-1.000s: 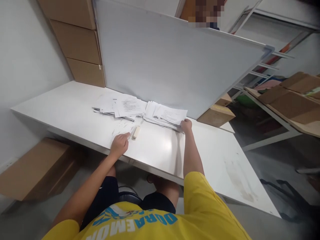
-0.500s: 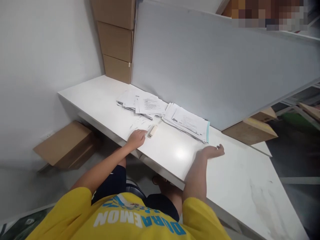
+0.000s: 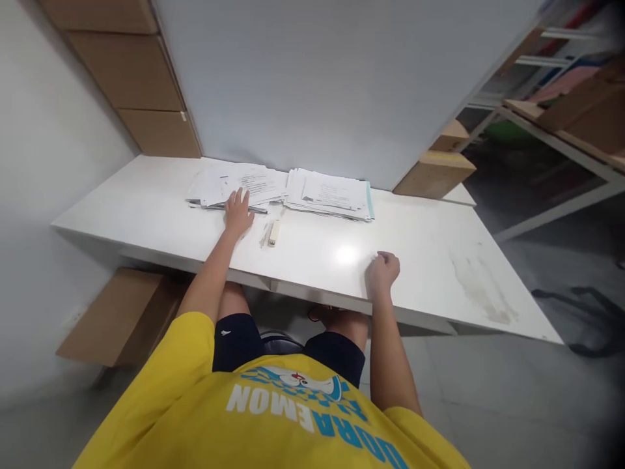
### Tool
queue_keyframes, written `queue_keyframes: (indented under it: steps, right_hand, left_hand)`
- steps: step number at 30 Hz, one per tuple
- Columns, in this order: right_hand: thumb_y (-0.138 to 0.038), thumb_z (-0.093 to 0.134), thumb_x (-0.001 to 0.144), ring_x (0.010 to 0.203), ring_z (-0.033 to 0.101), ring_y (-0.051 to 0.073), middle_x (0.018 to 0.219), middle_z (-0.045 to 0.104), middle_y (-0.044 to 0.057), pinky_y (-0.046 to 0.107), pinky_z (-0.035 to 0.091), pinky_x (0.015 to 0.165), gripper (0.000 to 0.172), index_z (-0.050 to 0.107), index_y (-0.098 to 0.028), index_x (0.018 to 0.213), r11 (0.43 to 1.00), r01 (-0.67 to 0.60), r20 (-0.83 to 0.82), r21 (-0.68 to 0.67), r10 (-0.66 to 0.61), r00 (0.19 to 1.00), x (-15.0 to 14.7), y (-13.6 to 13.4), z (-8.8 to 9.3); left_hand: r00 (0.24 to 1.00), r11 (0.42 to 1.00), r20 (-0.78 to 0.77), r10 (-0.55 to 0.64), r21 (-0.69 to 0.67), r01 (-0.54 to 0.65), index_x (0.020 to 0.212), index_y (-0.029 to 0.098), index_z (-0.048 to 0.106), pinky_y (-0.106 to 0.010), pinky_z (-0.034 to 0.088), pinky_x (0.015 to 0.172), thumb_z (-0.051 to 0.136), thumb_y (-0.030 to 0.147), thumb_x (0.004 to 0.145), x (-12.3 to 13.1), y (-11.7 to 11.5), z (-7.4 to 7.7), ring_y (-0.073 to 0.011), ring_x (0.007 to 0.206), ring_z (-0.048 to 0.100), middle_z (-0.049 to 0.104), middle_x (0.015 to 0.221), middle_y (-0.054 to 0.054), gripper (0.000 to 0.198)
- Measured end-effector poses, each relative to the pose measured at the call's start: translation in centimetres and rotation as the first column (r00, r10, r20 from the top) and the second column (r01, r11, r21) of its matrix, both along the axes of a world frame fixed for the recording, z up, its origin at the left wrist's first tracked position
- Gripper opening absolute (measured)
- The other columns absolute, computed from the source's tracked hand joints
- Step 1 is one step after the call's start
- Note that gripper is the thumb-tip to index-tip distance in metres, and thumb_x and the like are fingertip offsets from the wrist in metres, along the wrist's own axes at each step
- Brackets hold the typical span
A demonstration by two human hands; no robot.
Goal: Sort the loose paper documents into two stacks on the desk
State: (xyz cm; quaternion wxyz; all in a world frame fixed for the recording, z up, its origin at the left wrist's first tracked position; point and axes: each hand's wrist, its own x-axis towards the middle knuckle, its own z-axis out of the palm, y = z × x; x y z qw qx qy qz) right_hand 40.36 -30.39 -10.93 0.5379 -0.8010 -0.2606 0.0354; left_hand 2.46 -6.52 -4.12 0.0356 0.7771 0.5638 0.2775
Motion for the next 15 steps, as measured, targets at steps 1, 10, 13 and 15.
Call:
queue_keyframes:
  steps: [1,10,13,15]
  right_hand:
    - [-0.025,0.043,0.075,0.097,0.057,0.023,0.098,0.062,0.010,0.038,0.045,0.094,0.025,0.064,-0.018,0.087,1.000,-0.005,0.004,-0.005,0.005,1.000,0.0,0.2,0.2]
    - [-0.022,0.043,0.078,0.095,0.056,0.022,0.099,0.061,0.009,0.037,0.044,0.092,0.024,0.065,-0.018,0.088,0.999,-0.043,-0.007,0.004,0.043,0.999,-0.5,-0.3,0.9]
    - [-0.024,0.044,0.077,0.097,0.057,0.022,0.098,0.062,0.009,0.037,0.044,0.092,0.024,0.066,-0.018,0.087,0.997,-0.075,-0.003,0.016,0.075,0.997,-0.5,-0.5,0.7]
    - [-0.025,0.045,0.077,0.097,0.057,0.022,0.098,0.063,0.008,0.038,0.044,0.093,0.024,0.066,-0.018,0.086,0.996,-0.082,-0.017,0.026,0.083,0.996,-0.6,-0.5,0.6]
  left_hand:
    - [0.997,0.998,-0.043,-0.059,-0.034,0.058,0.151,0.014,0.040,-0.059,0.018,0.122,0.054,0.023,0.087,0.2,0.3,-0.1,-0.0363,0.150,0.025,0.034,0.161,-0.016,0.067]
    - [0.998,0.994,-0.001,0.063,-0.088,-0.063,0.155,0.006,0.031,-0.056,0.015,0.124,0.045,0.025,0.092,-0.1,1.0,-2.2,-0.0334,0.155,0.014,0.025,0.165,-0.018,0.067]
    - [0.997,0.991,0.046,0.066,-0.123,-0.060,0.148,0.006,0.044,-0.052,0.023,0.124,0.037,0.021,0.096,-0.6,1.5,-2.5,-0.0302,0.154,0.022,0.035,0.161,-0.017,0.055]
    - [0.991,0.990,0.114,0.070,-0.128,-0.055,0.142,0.007,0.053,-0.050,0.028,0.123,0.032,0.019,0.097,-1.0,1.7,-2.8,-0.0279,0.152,0.029,0.042,0.157,-0.016,0.050]
